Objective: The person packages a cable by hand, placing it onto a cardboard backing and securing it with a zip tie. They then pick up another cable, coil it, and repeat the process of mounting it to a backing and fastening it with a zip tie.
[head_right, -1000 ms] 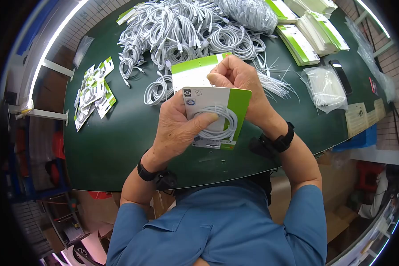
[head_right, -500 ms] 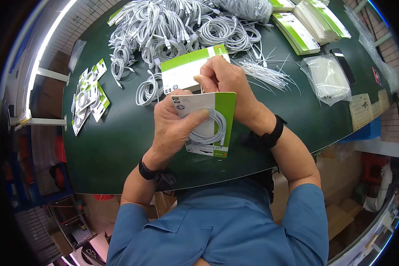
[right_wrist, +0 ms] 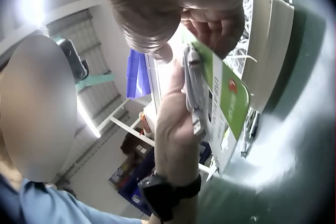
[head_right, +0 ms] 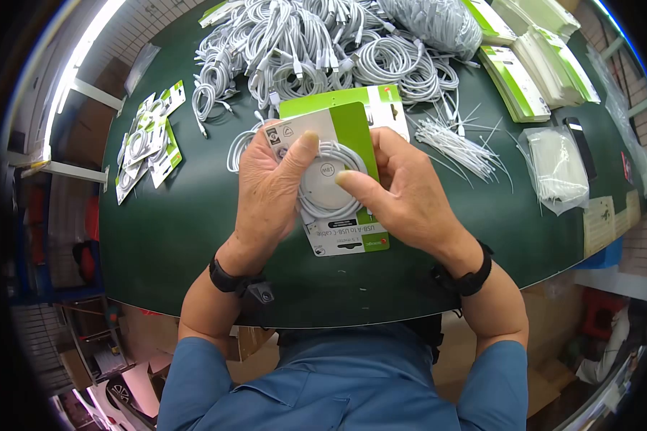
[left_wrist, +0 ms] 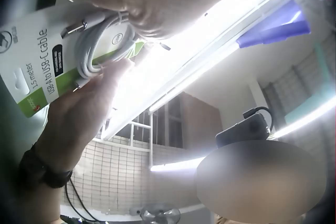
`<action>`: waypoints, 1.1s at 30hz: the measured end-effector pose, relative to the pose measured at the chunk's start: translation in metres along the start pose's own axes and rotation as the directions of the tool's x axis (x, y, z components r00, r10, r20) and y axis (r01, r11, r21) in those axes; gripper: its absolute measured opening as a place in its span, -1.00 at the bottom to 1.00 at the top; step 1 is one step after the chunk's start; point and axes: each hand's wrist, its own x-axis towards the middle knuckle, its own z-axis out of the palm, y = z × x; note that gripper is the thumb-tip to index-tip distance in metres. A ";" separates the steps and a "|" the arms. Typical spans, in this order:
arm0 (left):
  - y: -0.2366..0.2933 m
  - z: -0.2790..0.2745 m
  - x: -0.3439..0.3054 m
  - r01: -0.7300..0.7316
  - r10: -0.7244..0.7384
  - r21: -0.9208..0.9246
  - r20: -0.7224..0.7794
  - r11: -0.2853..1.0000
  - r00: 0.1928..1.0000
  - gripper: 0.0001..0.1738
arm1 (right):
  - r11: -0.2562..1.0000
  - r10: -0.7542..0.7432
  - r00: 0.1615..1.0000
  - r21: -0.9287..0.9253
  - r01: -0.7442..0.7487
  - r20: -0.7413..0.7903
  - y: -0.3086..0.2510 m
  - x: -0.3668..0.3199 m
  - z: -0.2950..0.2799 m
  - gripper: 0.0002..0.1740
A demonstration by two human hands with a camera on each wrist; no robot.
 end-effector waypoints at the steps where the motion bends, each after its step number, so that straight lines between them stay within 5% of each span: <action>1: 0.001 0.002 -0.001 -0.004 0.004 -0.011 0.010 1.000 1.000 -0.66 | 1.000 0.006 1.000 0.006 -0.006 -0.025 0.001 -0.001 0.000 -0.64; 7: 0.013 0.009 -0.005 -0.037 0.026 0.096 0.111 0.995 0.994 -0.61 | 0.997 0.024 0.989 -0.065 -0.034 -0.148 0.000 0.004 -0.009 -0.67; 13: 0.016 0.006 -0.006 -0.007 -0.025 0.250 0.122 0.968 0.992 -0.60 | 0.998 -0.040 0.995 0.047 0.045 -0.094 0.002 0.007 -0.003 -0.67; 19: 0.018 0.009 -0.004 -0.029 0.014 0.168 0.090 0.985 0.996 -0.59 | 0.935 -0.180 0.975 -0.331 0.129 -0.128 -0.002 0.008 -0.003 -0.64; 23: 0.007 0.008 -0.004 -0.098 0.080 0.191 0.098 0.977 0.992 -0.59 | 0.901 -0.272 0.950 -0.388 0.197 -0.151 0.006 0.008 -0.001 -0.61; 27: 0.006 0.012 -0.008 -0.136 0.123 0.157 0.091 0.978 0.988 -0.36 | 0.896 -0.308 0.935 -0.383 0.224 -0.175 0.013 0.010 -0.003 -0.45; 29: 0.007 0.014 -0.013 -0.360 0.373 0.489 0.075 0.795 0.925 -0.17 | 0.933 -0.256 0.941 -0.311 0.181 -0.220 0.007 0.008 -0.003 -0.43; 31: 0.016 0.012 -0.015 -0.520 0.597 0.766 0.228 0.378 0.769 -0.16 | 0.954 -0.253 0.925 -0.231 0.191 -0.282 0.005 0.009 -0.002 -0.45; 33: 0.023 0.013 -0.020 -0.605 0.592 0.788 0.435 0.115 0.679 -0.24 | 0.973 -0.208 0.936 -0.161 0.168 -0.283 -0.002 0.009 -0.005 -0.46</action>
